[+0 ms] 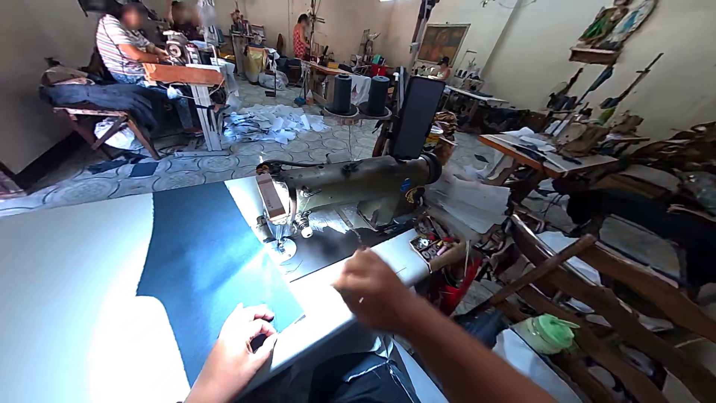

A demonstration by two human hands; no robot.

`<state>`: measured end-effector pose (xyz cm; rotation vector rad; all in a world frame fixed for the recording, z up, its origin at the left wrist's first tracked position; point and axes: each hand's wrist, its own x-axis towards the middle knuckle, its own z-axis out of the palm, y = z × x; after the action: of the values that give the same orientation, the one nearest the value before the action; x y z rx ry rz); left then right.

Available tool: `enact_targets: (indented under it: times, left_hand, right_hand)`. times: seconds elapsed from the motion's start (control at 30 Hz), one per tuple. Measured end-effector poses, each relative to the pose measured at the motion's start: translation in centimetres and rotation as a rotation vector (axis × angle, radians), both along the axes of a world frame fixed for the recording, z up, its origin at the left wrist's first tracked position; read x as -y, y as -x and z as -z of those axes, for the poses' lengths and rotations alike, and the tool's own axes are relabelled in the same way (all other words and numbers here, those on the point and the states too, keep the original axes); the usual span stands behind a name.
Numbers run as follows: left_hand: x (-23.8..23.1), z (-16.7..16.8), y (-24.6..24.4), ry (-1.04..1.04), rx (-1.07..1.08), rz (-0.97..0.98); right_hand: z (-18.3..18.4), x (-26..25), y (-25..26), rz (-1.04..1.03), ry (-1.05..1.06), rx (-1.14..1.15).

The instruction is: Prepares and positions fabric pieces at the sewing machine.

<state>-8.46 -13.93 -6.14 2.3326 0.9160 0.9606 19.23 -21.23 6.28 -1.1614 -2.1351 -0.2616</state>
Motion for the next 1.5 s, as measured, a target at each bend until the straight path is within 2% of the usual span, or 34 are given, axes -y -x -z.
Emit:
enact_targets:
  times: [0.07, 0.13, 0.27, 0.37, 0.5, 0.73, 0.87, 1.07, 1.17, 1.27, 1.33, 1.4, 1.5]
  left_hand:
    - [0.0, 0.2, 0.0, -0.022, 0.010, -0.017]
    - [-0.1, 0.2, 0.0, -0.025, 0.024, -0.018]
    - [0.5, -0.4, 0.1, 0.032, 0.006, -0.029]
    - [0.7, -0.5, 0.1, 0.064, 0.003, -0.030]
    - [0.6, -0.7, 0.0, 0.052, 0.027, -0.012]
    - [1.0, -1.3, 0.2, 0.089, 0.003, -0.008]
    - [1.2, -0.9, 0.3, 0.113, -0.006, -0.009]
    - [0.8, -0.6, -0.2, -0.014, -0.003, -0.041]
    - [0.5, -0.7, -0.1, -0.052, -0.043, -0.024]
    - [1.2, -2.4, -0.1, -0.086, -0.037, -0.044]
    - [2.1, -4.2, 0.0, -0.080, 0.040, -0.069]
    - [2.8, -6.0, 0.5, -0.034, 0.107, -0.073]
    - [3.3, -7.7, 1.5, -0.003, 0.154, -0.057]
  right_hand:
    - [4.8, -0.4, 2.4, -0.104, 0.120, -0.047]
    - [7.8, -0.8, 4.1, -0.185, 0.213, -0.108]
    - [11.1, -1.3, 5.5, -0.248, 0.306, -0.149]
    - [12.7, -1.6, 5.6, -0.222, 0.276, -0.164]
    - [13.1, -1.9, 5.3, -0.222, 0.221, -0.174]
    - [12.8, -1.8, 4.5, -0.189, 0.261, -0.473]
    - [13.4, -1.5, 4.6, -0.209, 0.218, -0.437]
    - [13.3, -2.1, 4.9, -0.232, 0.117, -0.365]
    - [13.4, -2.4, 4.7, -0.284, 0.153, -0.417]
    - [11.7, -2.3, 3.5, -0.358, 0.289, -0.536]
    - [8.7, -2.5, 1.8, -0.298, 0.284, -0.491]
    - [3.8, -3.2, -0.6, -0.266, 0.191, -0.345]
    - [-6.9, -3.4, -3.9, -0.145, 0.020, -0.130]
